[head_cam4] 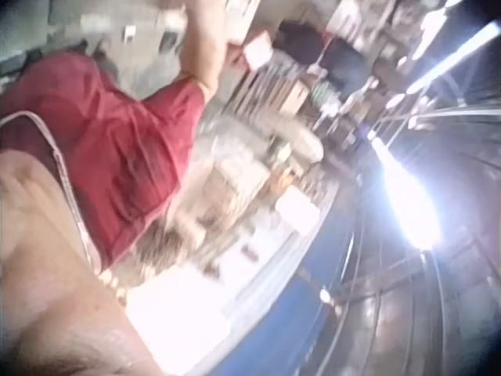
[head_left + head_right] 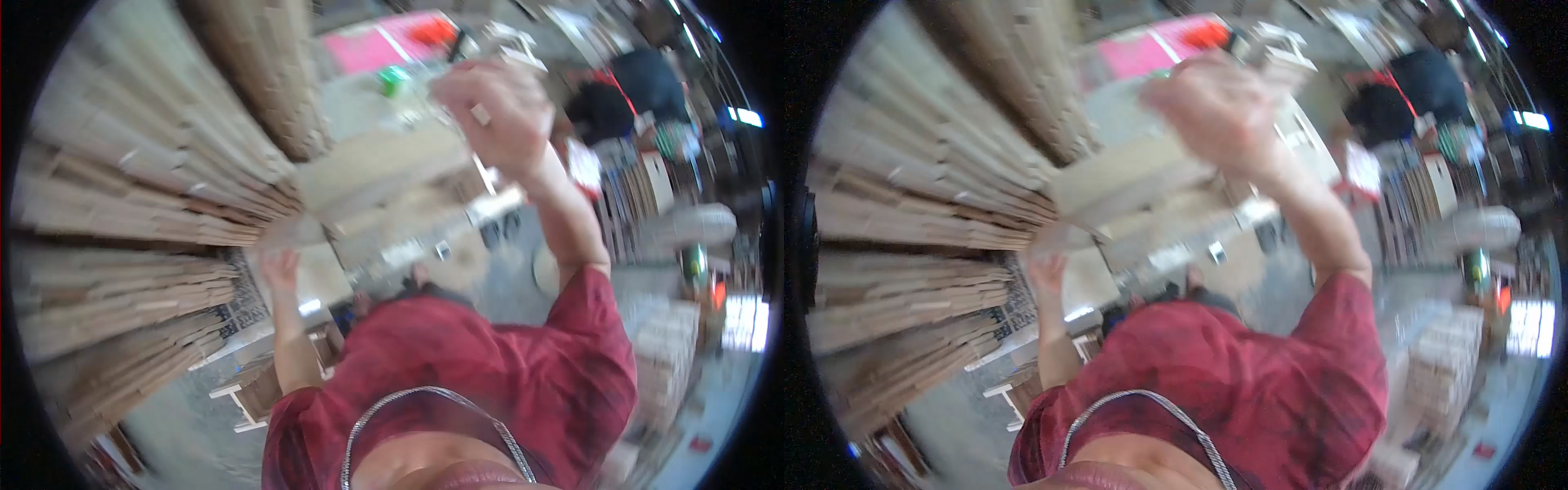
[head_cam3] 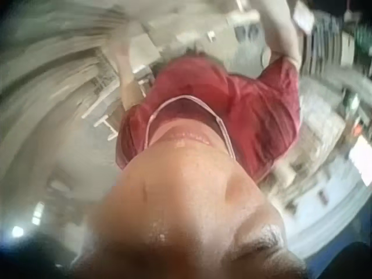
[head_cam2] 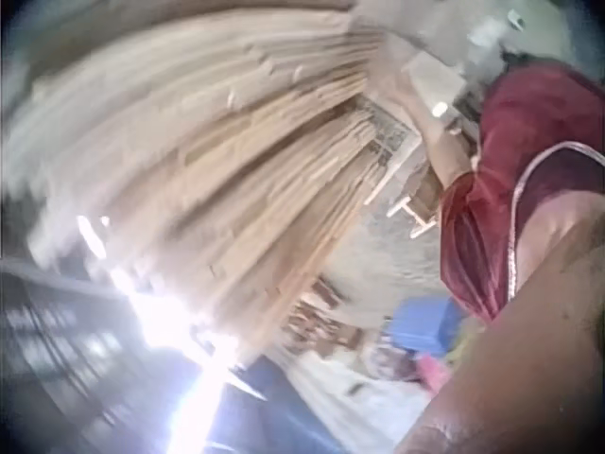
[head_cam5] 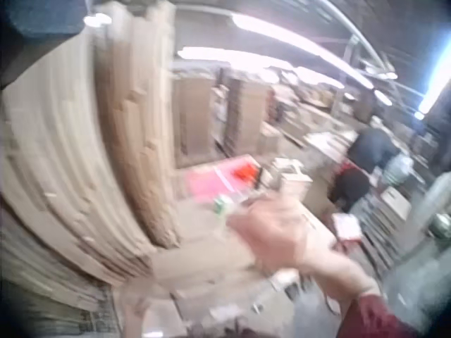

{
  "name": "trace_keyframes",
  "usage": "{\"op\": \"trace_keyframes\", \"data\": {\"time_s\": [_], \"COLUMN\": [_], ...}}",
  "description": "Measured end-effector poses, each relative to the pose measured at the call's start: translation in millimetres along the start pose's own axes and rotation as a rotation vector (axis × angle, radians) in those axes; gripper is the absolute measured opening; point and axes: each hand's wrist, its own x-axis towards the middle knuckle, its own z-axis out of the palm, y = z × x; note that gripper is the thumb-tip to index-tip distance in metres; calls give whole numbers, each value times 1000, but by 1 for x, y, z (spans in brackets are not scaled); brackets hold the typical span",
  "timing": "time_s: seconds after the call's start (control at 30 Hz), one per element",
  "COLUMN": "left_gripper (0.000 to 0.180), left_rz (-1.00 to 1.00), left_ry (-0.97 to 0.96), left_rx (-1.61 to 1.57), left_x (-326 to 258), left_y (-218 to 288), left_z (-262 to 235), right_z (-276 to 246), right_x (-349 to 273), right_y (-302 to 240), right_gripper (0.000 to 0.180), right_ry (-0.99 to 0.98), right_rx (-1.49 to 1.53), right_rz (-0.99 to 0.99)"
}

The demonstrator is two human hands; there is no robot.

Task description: The recorder assembles small wooden slats into cross-shaped components and stacks them on a workbench.

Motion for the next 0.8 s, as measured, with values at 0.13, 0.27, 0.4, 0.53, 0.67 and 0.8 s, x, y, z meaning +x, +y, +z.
{"op": "trace_keyframes", "data": {"time_s": [0.13,0.27,0.4,0.53,0.67,0.8], "left_gripper": [72,47,31,21,19,28], "left_rz": [-57,-82,-331,-205,70,310], "left_ry": [51,-348,117,137,250,406], "left_rx": [132,269,483,531,685,785], "left_x": [-113,-188,-213,-226,-249,-278], "left_y": [14,-22,-49,-57,-45,-38], "left_z": [-6,-66,-59,-57,-94,-138], "right_z": [-82,-82,-18,12,24,34], "right_x": [-153,-360,-392,-430,-440,-458], "right_y": [70,93,85,111,113,126], "right_gripper": [7,14,29,28,32,43], "right_ry": [75,-527,-796,-1052,-1016,-1010], "right_rx": [-113,-220,-168,-243,-243,-212], "right_rz": [1078,1180,869,797,668,640]}}
